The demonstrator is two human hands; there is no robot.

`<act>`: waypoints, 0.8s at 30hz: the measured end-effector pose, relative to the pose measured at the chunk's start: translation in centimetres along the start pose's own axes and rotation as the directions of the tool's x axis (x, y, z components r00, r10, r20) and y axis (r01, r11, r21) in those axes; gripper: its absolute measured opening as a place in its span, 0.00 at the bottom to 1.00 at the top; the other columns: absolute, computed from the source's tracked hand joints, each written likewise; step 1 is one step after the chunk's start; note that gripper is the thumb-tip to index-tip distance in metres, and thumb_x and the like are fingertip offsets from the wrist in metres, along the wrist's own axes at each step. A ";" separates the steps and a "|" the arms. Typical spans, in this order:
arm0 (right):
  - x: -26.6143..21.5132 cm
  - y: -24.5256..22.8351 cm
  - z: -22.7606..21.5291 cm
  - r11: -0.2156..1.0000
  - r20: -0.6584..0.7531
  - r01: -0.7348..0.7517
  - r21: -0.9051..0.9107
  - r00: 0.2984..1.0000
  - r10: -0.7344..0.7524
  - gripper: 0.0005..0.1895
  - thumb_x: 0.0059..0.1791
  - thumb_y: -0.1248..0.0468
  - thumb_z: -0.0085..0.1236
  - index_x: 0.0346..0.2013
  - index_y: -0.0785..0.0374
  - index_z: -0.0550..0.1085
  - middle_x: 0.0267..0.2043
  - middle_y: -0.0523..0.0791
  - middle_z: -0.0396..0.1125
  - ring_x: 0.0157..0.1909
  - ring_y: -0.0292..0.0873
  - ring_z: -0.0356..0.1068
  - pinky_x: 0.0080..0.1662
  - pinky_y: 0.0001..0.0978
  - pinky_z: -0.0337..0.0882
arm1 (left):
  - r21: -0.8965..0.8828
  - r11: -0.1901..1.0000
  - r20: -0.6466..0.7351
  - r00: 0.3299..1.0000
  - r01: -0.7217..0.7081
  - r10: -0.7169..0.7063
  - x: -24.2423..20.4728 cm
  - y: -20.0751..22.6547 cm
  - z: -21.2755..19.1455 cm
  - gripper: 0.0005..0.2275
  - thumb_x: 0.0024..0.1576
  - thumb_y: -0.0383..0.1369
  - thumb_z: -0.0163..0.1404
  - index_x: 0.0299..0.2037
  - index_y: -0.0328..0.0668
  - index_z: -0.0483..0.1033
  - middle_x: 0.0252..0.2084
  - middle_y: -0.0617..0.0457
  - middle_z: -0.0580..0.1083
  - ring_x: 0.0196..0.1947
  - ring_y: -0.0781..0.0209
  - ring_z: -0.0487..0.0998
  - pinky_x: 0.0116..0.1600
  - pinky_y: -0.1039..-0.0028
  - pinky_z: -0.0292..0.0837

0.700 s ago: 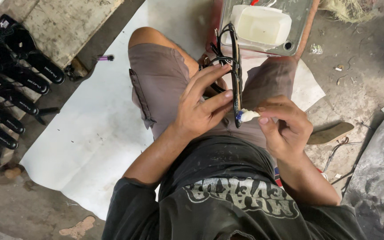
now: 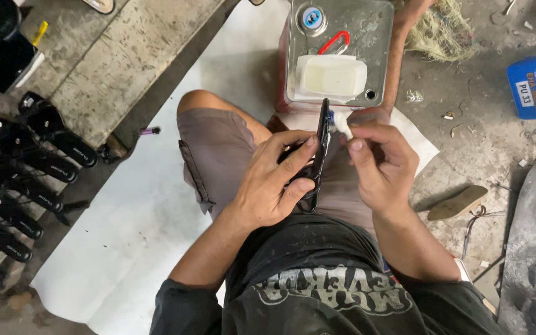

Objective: The person sits on the floor and applies a dark liquid to the edges of a sandal sole using a toothbrush. They repeatedly dip the brush into a container and spread the liquid along the sole's perimeter, then place the sandal on a nearby table.

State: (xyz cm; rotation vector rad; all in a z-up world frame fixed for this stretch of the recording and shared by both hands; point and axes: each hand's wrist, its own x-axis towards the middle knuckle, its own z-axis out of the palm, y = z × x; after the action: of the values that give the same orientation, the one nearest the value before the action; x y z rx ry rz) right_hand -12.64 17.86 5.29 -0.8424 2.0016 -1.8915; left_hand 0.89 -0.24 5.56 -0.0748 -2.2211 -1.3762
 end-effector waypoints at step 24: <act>1.1 -1.0 -0.9 0.975 0.048 0.207 -0.084 0.978 -0.203 0.05 0.58 0.71 0.58 0.47 0.69 0.72 0.45 0.51 0.70 0.46 0.40 0.70 0.49 0.27 0.69 | -0.046 0.994 0.037 0.994 0.103 -0.102 0.4 2.4 -1.2 0.20 0.75 0.44 0.41 0.75 0.51 0.58 0.57 0.45 0.72 0.52 0.52 0.72 0.58 0.67 0.71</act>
State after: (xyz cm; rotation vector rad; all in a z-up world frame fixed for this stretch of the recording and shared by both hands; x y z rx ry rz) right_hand -13.85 18.00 6.61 -1.1416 2.0578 -1.8858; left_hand 1.74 -0.15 8.12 -0.0013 -2.2478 -1.4937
